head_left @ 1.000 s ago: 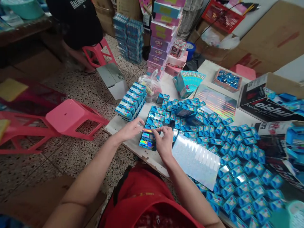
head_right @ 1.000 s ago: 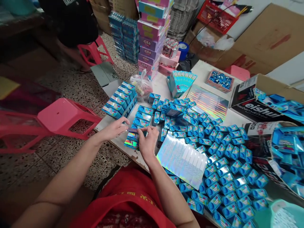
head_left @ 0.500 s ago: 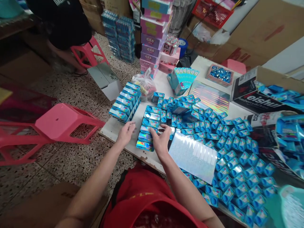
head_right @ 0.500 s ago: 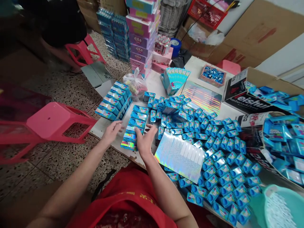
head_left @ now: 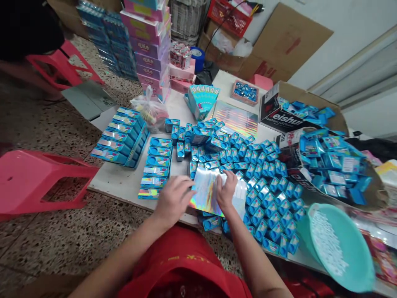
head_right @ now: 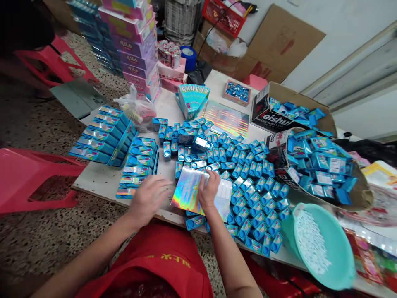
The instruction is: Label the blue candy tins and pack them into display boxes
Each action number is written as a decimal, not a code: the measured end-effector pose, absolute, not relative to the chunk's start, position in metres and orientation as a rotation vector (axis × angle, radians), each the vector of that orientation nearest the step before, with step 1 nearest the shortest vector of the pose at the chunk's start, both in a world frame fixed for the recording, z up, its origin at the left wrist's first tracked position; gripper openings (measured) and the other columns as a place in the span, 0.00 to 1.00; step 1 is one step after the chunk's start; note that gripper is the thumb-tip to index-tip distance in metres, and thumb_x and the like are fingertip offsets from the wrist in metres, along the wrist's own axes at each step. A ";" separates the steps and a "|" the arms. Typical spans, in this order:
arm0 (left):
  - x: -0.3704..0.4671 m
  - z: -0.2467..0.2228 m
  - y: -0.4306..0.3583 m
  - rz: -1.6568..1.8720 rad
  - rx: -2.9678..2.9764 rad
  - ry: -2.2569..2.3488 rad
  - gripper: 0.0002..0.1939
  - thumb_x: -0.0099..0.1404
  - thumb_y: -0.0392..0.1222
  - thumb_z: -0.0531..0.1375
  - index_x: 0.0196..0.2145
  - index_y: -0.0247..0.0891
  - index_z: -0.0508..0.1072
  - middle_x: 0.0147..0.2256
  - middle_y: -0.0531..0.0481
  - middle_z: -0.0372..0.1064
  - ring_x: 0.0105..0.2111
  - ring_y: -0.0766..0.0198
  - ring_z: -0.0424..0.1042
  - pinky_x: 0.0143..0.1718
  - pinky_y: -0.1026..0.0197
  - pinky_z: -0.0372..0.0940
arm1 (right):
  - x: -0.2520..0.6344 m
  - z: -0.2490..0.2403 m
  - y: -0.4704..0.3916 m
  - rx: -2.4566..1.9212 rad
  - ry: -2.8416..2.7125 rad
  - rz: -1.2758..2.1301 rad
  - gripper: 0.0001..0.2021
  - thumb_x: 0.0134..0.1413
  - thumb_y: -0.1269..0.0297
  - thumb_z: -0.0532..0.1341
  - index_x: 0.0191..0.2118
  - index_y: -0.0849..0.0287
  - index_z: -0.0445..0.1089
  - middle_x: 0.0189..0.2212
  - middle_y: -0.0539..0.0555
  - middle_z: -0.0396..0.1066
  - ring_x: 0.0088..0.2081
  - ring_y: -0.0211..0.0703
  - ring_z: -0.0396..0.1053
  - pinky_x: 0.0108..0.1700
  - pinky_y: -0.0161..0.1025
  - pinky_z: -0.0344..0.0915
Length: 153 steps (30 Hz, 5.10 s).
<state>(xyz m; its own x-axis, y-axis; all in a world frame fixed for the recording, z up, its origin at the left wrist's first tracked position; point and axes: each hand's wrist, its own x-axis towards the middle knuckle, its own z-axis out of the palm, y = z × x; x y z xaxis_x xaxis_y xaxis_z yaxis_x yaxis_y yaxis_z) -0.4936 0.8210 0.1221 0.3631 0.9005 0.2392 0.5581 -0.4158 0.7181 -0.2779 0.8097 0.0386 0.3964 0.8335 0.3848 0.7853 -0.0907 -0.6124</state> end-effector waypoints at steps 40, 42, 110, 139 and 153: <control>-0.378 0.050 0.876 0.274 2.141 1.328 0.14 0.62 0.44 0.61 0.45 0.42 0.71 0.49 0.46 0.67 0.53 0.50 0.59 0.53 0.48 0.53 | -0.223 0.108 0.781 -1.824 -1.525 0.247 0.09 0.57 0.57 0.58 0.30 0.56 0.65 0.27 0.51 0.68 0.31 0.42 0.65 0.36 0.41 0.60; -0.380 0.060 0.868 0.542 1.913 1.223 0.16 0.66 0.45 0.56 0.51 0.42 0.68 0.53 0.46 0.65 0.55 0.53 0.58 0.56 0.49 0.52 | -0.227 0.131 0.780 -1.819 -1.446 0.326 0.09 0.56 0.57 0.59 0.29 0.55 0.65 0.26 0.49 0.67 0.29 0.40 0.65 0.35 0.39 0.61; -0.388 0.047 0.893 -0.003 2.361 1.414 0.14 0.59 0.44 0.64 0.43 0.43 0.71 0.44 0.46 0.64 0.49 0.51 0.58 0.44 0.52 0.55 | -0.242 -0.004 0.808 -1.832 -1.826 -0.049 0.15 0.61 0.58 0.55 0.49 0.59 0.68 0.42 0.62 0.69 0.45 0.51 0.62 0.48 0.51 0.61; -0.411 0.128 0.832 0.612 1.300 1.190 0.11 0.59 0.48 0.56 0.26 0.38 0.67 0.21 0.56 0.61 0.22 0.67 0.63 0.26 0.65 0.58 | -0.276 0.116 0.797 -1.530 -0.931 0.943 0.12 0.47 0.55 0.65 0.28 0.58 0.68 0.26 0.50 0.69 0.30 0.39 0.67 0.35 0.38 0.64; -0.594 0.139 0.930 0.431 1.856 1.496 0.09 0.64 0.39 0.47 0.40 0.42 0.63 0.26 0.54 0.64 0.28 0.61 0.67 0.30 0.61 0.58 | -0.439 0.098 0.898 -1.624 -1.023 0.859 0.10 0.42 0.56 0.66 0.24 0.57 0.74 0.34 0.53 0.65 0.42 0.47 0.63 0.49 0.47 0.59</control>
<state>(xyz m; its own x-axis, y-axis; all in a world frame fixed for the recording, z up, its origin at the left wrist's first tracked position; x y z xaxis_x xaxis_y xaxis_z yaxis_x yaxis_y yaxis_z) -0.5943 0.9302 0.1391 0.2763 0.9462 -0.1683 0.7120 -0.0839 0.6971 -0.4392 0.8980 0.0977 0.3914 0.9185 -0.0562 0.2140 -0.1502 -0.9652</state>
